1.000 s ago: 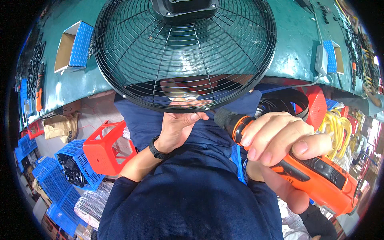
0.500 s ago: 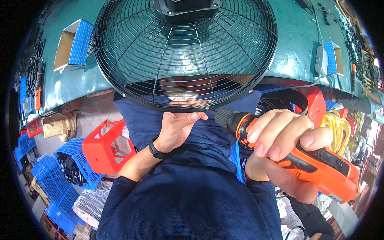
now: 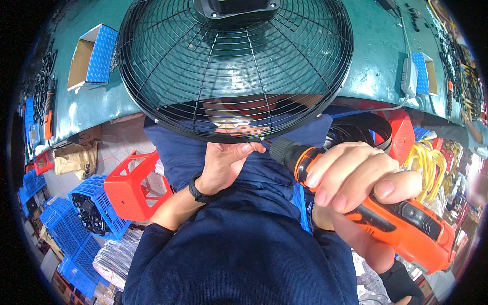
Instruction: The recorder is assembling an industrial fan by attaching the grill using an electric screwdriver.
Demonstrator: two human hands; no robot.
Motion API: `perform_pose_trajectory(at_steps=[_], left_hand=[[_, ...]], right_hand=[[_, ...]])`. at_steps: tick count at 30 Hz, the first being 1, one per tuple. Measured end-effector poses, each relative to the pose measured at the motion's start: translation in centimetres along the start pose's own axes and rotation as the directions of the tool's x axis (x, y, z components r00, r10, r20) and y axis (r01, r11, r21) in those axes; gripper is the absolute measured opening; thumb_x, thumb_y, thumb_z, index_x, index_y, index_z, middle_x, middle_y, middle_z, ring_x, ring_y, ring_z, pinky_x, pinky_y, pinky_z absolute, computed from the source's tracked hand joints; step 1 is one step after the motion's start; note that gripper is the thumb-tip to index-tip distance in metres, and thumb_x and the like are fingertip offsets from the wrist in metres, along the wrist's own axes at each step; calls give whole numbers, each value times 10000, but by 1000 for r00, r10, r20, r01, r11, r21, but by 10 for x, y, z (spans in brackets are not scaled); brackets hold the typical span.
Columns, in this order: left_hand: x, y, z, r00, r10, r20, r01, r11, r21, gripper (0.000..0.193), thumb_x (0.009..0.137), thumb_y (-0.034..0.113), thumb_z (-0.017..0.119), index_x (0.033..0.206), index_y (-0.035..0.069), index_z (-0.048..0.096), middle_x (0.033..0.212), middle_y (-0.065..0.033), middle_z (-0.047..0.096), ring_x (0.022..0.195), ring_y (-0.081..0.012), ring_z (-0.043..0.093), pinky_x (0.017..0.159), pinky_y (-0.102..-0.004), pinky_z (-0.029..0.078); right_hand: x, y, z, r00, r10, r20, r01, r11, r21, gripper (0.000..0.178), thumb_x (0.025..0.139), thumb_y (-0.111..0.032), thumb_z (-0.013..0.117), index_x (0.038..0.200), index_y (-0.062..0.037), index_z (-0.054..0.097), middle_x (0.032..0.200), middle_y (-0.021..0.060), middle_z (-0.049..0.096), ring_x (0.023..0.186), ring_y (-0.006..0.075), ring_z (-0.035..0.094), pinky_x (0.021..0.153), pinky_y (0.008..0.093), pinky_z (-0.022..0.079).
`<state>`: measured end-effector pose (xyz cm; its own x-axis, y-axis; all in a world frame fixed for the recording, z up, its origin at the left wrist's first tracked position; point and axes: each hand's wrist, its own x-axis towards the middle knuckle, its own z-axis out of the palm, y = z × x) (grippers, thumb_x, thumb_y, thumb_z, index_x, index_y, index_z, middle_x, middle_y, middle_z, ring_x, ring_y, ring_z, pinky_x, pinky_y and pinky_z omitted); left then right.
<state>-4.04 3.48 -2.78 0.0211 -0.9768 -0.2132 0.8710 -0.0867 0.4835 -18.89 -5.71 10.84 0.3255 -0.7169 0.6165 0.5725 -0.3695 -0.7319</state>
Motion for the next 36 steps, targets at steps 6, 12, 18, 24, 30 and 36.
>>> perform_pose_trajectory(at_steps=[6, 12, 18, 24, 30, 36], left_hand=[[-4, 1, 7, 994, 77, -78, -81, 995, -59, 345, 845, 17, 664, 1151, -18, 508, 1155, -173, 589, 1093, -291, 590, 908, -426, 524], [0, 8, 17, 971, 8, -239, -1, 999, 32, 377, 850, 13, 666, 1171, -55, 479, 1098, -191, 611, 1042, -289, 623, 901, -408, 544], [23, 31, 16, 953, -72, -295, 157, 948, 278, 330, 924, 230, 612, 924, -100, 619, 904, -230, 668, 780, -303, 700, 676, -341, 601], [41, 50, 23, 914, -202, -352, 305, 914, 268, 401, 936, 290, 593, 942, -111, 594, 836, -222, 669, 709, -283, 701, 610, -322, 590], [41, 50, 21, 913, -243, -329, 329, 914, 239, 432, 941, 309, 584, 972, -122, 588, 817, -227, 667, 709, -275, 699, 613, -317, 585], [40, 49, 17, 915, -280, -292, 344, 917, 202, 402, 941, 278, 586, 981, -122, 595, 824, -223, 671, 716, -271, 697, 620, -316, 584]], right_hand=[[2, 3, 3, 997, 4, 78, -2, 1000, -28, 627, 812, -540, 647, 1107, -24, 448, 788, 61, 569, 624, 169, 593, 572, 329, 515], [12, 8, 4, 991, -9, 137, 17, 998, -62, 640, 813, -542, 652, 1133, -26, 449, 801, 68, 572, 617, 178, 590, 555, 331, 520], [28, 22, 7, 976, -1, 218, 25, 994, -110, 676, 834, -561, 611, 1202, -17, 448, 826, 82, 555, 647, 206, 569, 599, 368, 488], [43, 37, 10, 975, -6, 222, 35, 991, -128, 654, 847, -548, 595, 1206, -21, 446, 812, 84, 536, 625, 202, 553, 597, 363, 484], [54, 41, 17, 971, 49, 233, -12, 987, -161, 646, 838, -539, 606, 1198, -25, 450, 799, 75, 547, 617, 198, 563, 572, 351, 487], [56, 41, 23, 964, 83, 251, -27, 976, -217, 583, 811, -492, 655, 1113, -32, 461, 777, 63, 575, 604, 185, 575, 553, 332, 504]])
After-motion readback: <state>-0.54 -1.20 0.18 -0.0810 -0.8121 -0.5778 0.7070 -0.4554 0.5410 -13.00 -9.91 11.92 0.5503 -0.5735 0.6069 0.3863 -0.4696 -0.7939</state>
